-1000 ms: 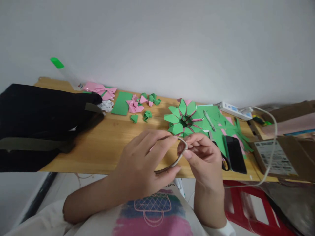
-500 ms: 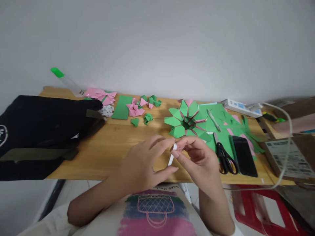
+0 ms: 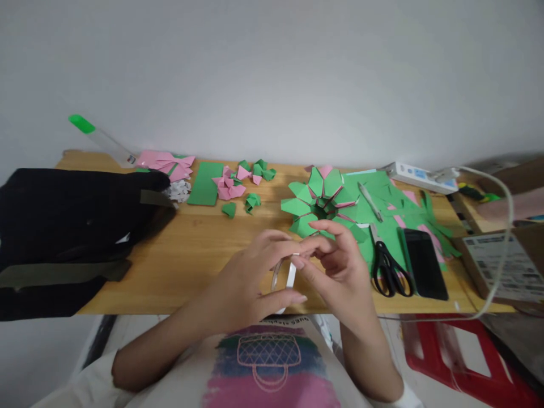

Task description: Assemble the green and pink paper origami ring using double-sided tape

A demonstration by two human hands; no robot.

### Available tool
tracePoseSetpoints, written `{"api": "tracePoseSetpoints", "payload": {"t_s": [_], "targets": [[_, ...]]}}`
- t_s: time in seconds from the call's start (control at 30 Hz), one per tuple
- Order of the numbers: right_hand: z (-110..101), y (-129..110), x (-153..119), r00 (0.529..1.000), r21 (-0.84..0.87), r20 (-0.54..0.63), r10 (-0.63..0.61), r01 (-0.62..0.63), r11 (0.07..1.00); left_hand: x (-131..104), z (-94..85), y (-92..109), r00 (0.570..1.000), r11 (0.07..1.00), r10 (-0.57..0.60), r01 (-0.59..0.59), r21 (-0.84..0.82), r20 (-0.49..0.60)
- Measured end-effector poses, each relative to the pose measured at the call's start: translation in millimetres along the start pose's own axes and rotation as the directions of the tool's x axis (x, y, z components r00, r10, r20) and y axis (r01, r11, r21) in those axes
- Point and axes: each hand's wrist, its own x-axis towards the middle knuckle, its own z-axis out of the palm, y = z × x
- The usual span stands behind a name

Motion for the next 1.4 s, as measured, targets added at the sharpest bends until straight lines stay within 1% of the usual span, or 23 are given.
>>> {"api": "tracePoseSetpoints", "payload": {"t_s": [0.1,0.17,0.2,0.23,0.27,0.3,0.33,0.4,0.43,0.57,0.7,0.8,0.87,0.97,1.03,1.07,1.1,1.13,1.17,1.2,1.3,1.37,1.4], "targets": [[-12,-1,-5,1.000,-0.129,-0.005,-0.023,0.022,0.991,-3,0.6,-4,0.994,0.985,-0.105,0.101,-0.136,-0.022],[-38,0,-10,0.985,-0.335,-0.167,-0.041,-0.017,0.942,-5,-0.3,-8,0.982,0.957,-0.191,0.185,-0.225,-0.008],[-55,1,-13,0.937,-0.466,-0.342,-0.078,-0.097,0.879,-6,-1.0,-11,0.976,0.940,-0.218,0.211,-0.267,0.003],[-75,2,-16,0.849,-0.587,-0.515,-0.122,-0.245,0.771,-6,-1.7,-14,0.973,0.927,-0.230,0.223,-0.302,0.011],[-96,3,-19,0.762,-0.664,-0.634,-0.134,-0.447,0.600,-6,-2.2,-17,0.974,0.919,-0.227,0.216,-0.328,0.007],[-116,3,-23,0.724,-0.698,-0.686,-0.072,-0.628,0.344,-4,-2.5,-20,0.976,0.917,-0.218,0.202,-0.344,-0.007],[-134,3,-26,0.706,-0.701,-0.707,0.043,-0.708,0.084,-3,-2.4,-22,0.978,0.917,-0.208,0.186,-0.352,-0.024],[-160,5,-31,0.685,-0.695,-0.715,0.141,-0.719,-0.035,0,-1.3,-24,0.980,0.916,-0.196,0.166,-0.365,-0.046],[-167,7,-32,0.683,-0.703,-0.704,0.192,-0.708,-0.061,2,-0.5,-24,0.979,0.911,-0.197,0.167,-0.377,-0.042],[-173,20,-30,0.693,-0.739,-0.644,0.324,-0.672,-0.033,4,0.2,-20,0.979,0.896,-0.201,0.171,-0.411,-0.031],[-175,26,-30,0.696,-0.714,-0.632,0.342,-0.694,0.093,1,-5.0,-14,0.972,0.883,-0.235,0.208,-0.420,-0.011],[-179,18,-37,0.732,-0.662,-0.597,0.328,-0.681,0.313,-1,-9.4,-13,0.975,0.859,-0.220,0.200,-0.471,0.012],[-176,12,-46,0.792,-0.608,-0.531,0.301,-0.604,0.516,-2,-11.4,-13,0.981,0.849,-0.194,0.175,-0.499,0.015],[-158,4,-64,0.860,-0.498,-0.484,0.163,-0.424,0.757,-1,-13.8,-13,0.985,0.846,-0.171,0.156,-0.510,0.018],[-142,0,-77,0.865,-0.395,-0.500,0.039,-0.268,0.879,-1,-15.1,-12,0.990,0.850,-0.142,0.129,-0.510,0.013],[-134,-3,-83,0.850,-0.207,-0.526,-0.020,-0.105,0.973,-1,-15.5,-12,0.992,0.853,-0.127,0.114,-0.510,0.010],[-128,-5,-87,0.819,-0.039,-0.572,-0.046,0.029,0.999,-1,-15.7,-11,0.993,0.855,-0.114,0.102,-0.508,0.009],[-122,-8,-88,0.809,0.076,-0.587,-0.043,0.108,0.991,-2,-15.7,-11,0.994,0.857,-0.106,0.096,-0.507,0.009],[-118,-9,-88,0.814,0.151,-0.579,-0.034,0.148,0.977,-4,-15.6,-11,0.995,0.859,-0.103,0.093,-0.504,0.009],[-115,-9,-85,0.842,0.183,-0.538,-0.026,0.147,0.972,-5,-15.3,-10,0.994,0.861,-0.105,0.095,-0.499,0.009],[-107,-1,-71,0.958,0.120,-0.287,-0.010,0.047,0.992,-11,-15.3,-9,0.991,0.874,-0.137,0.118,-0.472,-0.005],[-102,9,-66,0.990,-0.040,-0.137,0.031,-0.037,0.999,-16,-16.6,-8,0.987,0.888,-0.158,0.129,-0.442,-0.029],[-99,14,-65,0.993,-0.122,-0.101,0.056,-0.069,0.990,-18,-17.7,-8,0.986,0.895,-0.160,0.127,-0.427,-0.043]]}}
